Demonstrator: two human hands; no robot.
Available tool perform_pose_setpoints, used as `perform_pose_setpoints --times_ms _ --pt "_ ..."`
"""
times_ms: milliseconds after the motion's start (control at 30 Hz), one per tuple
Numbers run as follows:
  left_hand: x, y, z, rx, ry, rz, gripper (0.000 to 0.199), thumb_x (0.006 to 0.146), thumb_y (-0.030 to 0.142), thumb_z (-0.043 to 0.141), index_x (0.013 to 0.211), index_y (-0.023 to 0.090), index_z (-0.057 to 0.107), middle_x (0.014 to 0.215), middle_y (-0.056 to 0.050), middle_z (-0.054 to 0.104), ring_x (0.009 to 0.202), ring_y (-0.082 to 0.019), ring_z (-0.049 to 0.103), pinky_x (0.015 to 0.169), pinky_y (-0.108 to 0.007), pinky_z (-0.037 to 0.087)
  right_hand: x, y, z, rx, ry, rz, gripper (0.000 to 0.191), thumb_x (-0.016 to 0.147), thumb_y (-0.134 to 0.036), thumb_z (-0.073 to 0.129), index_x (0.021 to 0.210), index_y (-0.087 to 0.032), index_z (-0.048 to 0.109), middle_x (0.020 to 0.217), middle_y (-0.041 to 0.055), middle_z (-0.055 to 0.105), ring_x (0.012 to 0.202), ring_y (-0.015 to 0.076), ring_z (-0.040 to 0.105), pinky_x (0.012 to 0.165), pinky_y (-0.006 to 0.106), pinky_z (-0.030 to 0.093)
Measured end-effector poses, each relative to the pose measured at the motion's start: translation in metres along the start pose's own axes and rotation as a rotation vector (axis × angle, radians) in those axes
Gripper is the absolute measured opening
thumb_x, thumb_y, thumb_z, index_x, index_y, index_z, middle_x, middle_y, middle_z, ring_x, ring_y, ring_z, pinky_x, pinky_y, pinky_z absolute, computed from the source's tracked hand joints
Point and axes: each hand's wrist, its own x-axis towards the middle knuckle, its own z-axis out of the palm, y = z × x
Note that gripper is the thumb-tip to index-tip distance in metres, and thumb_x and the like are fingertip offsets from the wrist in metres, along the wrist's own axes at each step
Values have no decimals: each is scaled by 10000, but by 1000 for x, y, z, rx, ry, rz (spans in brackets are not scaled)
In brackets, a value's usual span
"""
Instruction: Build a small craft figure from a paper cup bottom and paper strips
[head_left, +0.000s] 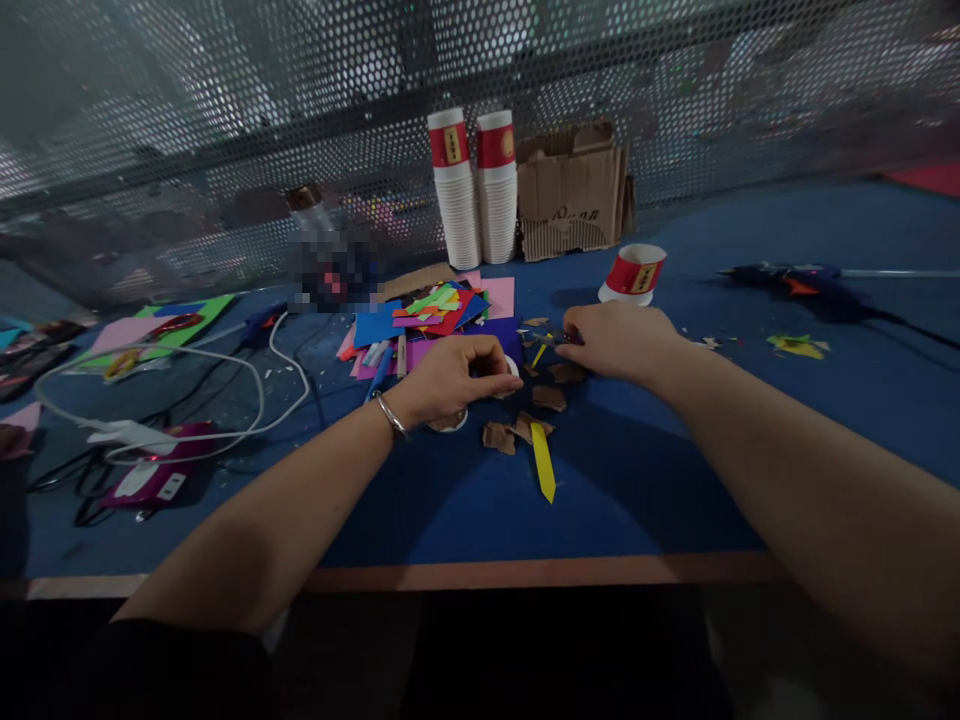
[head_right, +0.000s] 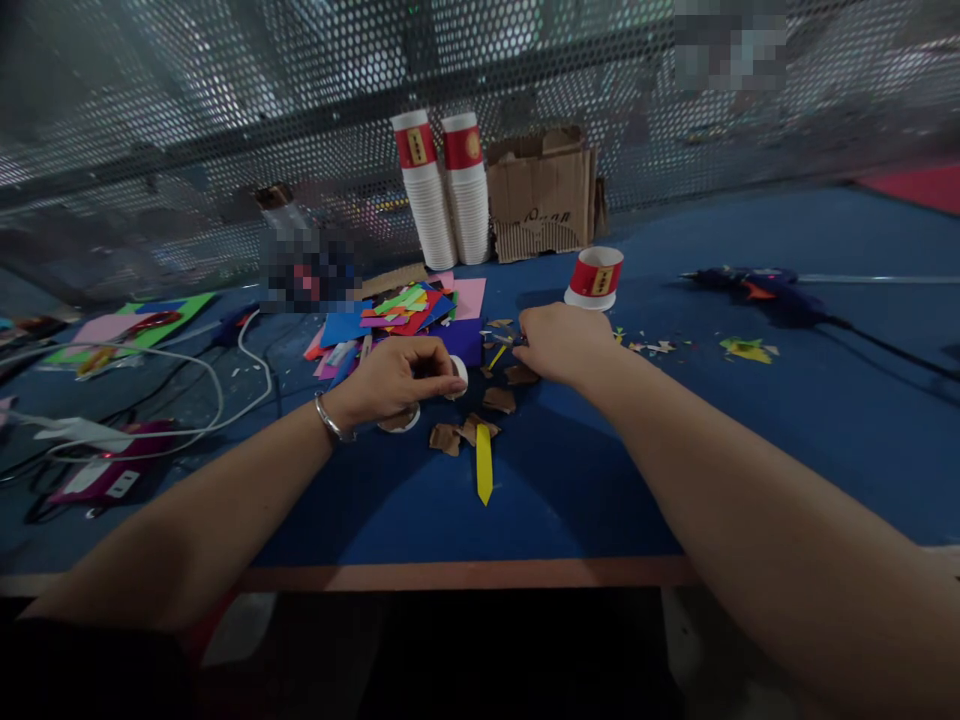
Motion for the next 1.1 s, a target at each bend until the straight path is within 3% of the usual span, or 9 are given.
perform_pose_setpoints --times_ms 267,367,533,667,833,1000,1100 --pt "-3 4 5 167 7 95 260 858 343 748 736 175 592 725 19 613 679 -113 524 645 -258 403 5 4 5 27 43 -26 310 953 -384 556 1108 -191 743 1105 144 768 1004 339 712 678 361 470" --pt "-5 6 -5 174 73 84 243 838 327 764 774 177 583 743 15 614 681 -113 537 644 -256 420 6 5 4 52 81 -23 310 959 -396 538 1079 -205 750 1062 112 775 955 306 709 668 349 457" --pt "-9 7 -25 195 161 -16 202 835 209 735 1010 179 639 783 -2 678 721 -134 627 702 -274 487 9 7 3 87 58 -21 300 950 -433 558 1000 -211 753 992 106 778 893 282 702 630 326 427" --pt "-10 9 -21 452 126 21 123 939 234 625 991 188 727 910 -49 742 828 -177 647 786 -331 496 11 8 4 75 80 -41 312 942 -441 561 987 -206 762 998 118 772 910 294 699 640 338 441" --pt "-5 9 -3 737 18 111 147 949 225 613 969 165 746 1019 -103 686 1053 -264 614 953 -414 477 12 8 4 49 43 -42 335 949 -445 545 1015 -208 772 990 116 768 911 288 698 657 340 456" --pt "3 9 -3 763 -14 37 119 890 191 631 920 158 742 992 -105 697 1025 -272 621 934 -408 470 10 5 3 26 29 -30 325 957 -438 548 1007 -202 766 1009 123 773 946 297 702 659 329 460" --pt "10 11 -9 686 -62 -12 85 853 195 668 868 157 742 929 -88 731 935 -240 647 846 -362 466 10 5 4 26 31 -21 320 954 -435 551 1015 -202 762 1037 132 770 973 310 703 673 337 467"
